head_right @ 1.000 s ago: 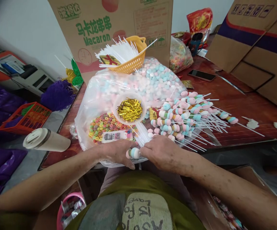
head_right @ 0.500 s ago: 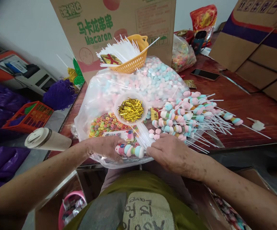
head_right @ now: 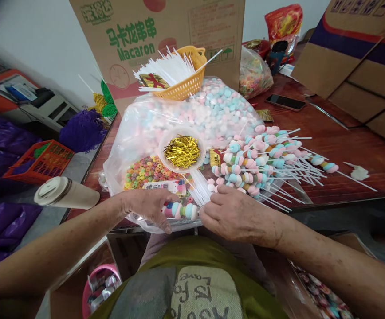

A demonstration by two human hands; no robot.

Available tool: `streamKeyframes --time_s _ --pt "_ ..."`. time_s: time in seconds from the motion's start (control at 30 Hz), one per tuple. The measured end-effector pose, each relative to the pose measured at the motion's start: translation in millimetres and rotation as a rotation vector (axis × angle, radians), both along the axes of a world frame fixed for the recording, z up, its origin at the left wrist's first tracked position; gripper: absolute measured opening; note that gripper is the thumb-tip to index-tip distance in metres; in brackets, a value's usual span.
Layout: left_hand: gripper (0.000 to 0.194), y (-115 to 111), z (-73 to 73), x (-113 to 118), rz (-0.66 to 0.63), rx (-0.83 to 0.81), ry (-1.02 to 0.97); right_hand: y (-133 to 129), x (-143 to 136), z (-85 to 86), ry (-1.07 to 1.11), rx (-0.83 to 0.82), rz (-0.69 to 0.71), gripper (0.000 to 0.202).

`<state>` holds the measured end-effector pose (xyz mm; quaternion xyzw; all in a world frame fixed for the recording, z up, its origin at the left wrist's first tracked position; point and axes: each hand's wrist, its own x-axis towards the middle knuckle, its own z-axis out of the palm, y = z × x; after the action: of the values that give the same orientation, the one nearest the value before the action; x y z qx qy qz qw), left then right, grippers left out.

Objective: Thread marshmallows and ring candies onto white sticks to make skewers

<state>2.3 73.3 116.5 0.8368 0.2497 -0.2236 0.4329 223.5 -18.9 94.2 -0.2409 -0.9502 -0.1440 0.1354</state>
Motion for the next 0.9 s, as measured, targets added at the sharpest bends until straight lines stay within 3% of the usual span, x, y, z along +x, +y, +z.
streamKeyframes --time_s 0.17,0.27,0.37,0.43,0.5,0.57,0.63,0.73,0.9 --pt "0.040 -4 -10.5 21 -0.121 0.183 0.038 5 -11 -12.4 0.023 -0.087 -0.034 0.022" --pt "0.046 -5 -16.6 34 -0.093 0.164 -0.008 13 -18 -27.5 0.091 -0.289 -0.114 0.017" --pt "0.065 -1 -12.3 35 -0.046 0.126 -0.100 19 -21 -37.0 0.173 -0.556 -0.236 0.019" --pt "0.079 0 -5.2 26 0.018 0.271 -0.150 22 -17 -39.2 0.301 -0.734 -0.330 0.024" --pt "0.087 -4 -0.1 13 0.071 0.541 -0.162 26 -10 -40.0 0.472 -0.886 -0.371 0.030" --pt "0.079 -12 -0.7 2 0.086 0.786 -0.099 29 -2 -40.4 0.600 -1.018 -0.356 0.033" --pt "0.054 -19 -5.6 -6 0.133 0.887 0.012 31 4 -39.9 0.652 -1.096 -0.339 0.034" --pt "0.028 -21 -11.4 -12 0.240 0.724 0.097 28 6 -33.6 0.581 -0.982 -0.322 0.032" --pt "0.023 -8 -9.5 -12 0.153 0.096 -0.110 20 -5 -10.6 0.289 -0.496 -0.161 0.028"
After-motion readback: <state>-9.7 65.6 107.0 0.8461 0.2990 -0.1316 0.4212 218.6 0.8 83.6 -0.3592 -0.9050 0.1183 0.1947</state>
